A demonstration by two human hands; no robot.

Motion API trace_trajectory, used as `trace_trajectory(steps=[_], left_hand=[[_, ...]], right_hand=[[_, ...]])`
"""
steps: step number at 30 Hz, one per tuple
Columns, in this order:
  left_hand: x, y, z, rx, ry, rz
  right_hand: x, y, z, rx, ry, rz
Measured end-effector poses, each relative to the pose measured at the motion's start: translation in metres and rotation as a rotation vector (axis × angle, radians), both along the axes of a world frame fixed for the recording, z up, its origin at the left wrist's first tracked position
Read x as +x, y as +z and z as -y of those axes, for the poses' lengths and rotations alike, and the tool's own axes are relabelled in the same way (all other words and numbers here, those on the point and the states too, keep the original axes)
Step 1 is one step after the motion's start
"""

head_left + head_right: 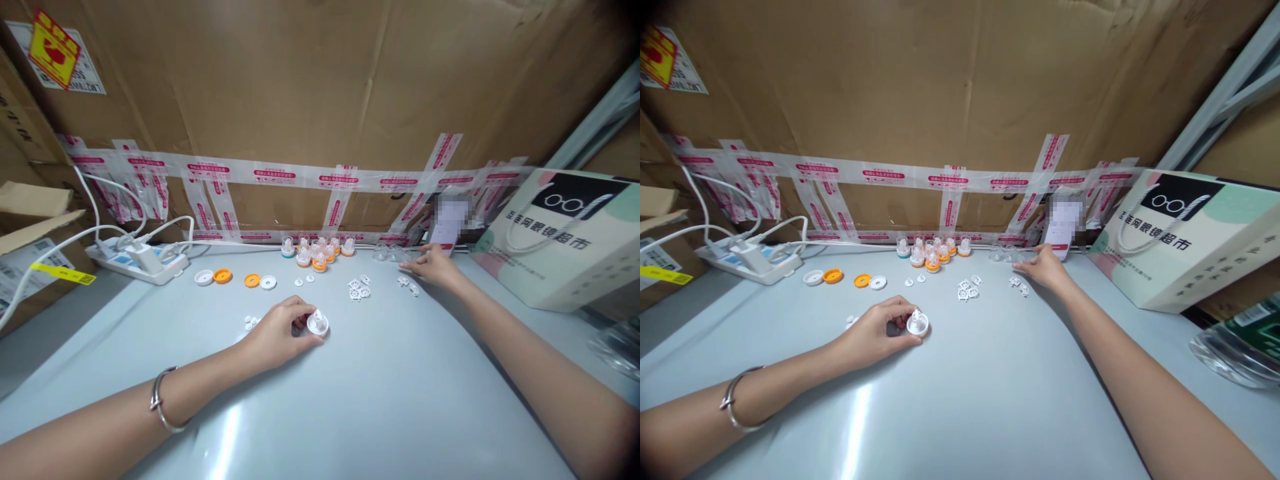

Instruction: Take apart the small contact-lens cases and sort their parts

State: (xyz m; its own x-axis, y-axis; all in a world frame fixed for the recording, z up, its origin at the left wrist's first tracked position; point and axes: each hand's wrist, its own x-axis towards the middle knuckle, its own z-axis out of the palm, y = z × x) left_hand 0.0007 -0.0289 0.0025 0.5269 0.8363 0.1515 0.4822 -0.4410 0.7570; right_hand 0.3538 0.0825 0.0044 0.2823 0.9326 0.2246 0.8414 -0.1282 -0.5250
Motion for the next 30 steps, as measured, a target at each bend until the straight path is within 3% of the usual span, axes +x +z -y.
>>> trace_trajectory(steps=[3,5,7,10,12,17,26,30], left_hand=[[0.0,0.0,0.0,-0.002,0.004,0.0],[0.0,0.0,0.0,-0.008,0.004,0.001],[0.0,-0.001,0.0,-0.012,0.008,0.002],[0.001,-0.003,-0.002,-0.005,0.023,0.003],[0.001,-0.006,-0.003,0.011,0.04,0.006],[0.0,-0.009,-0.003,0.054,0.079,0.034],[0.001,-0.008,-0.002,0.051,0.083,0.05],[0.001,-0.006,-0.001,0.047,0.077,0.025]], right_hand=[[-0.016,0.018,0.011,0.138,-0.058,-0.026],[-0.042,0.032,0.026,0.3,0.007,-0.093],[-0.078,0.04,0.047,0.332,0.225,-0.186],[-0.135,0.035,0.082,0.143,0.644,-0.194],[-0.162,0.025,0.101,0.034,0.79,-0.168],[-0.184,0.007,0.119,0.026,0.818,-0.155],[-0.185,0.0,0.121,0.155,0.928,-0.166],[-0.187,0.003,0.119,0.263,0.866,-0.239]])
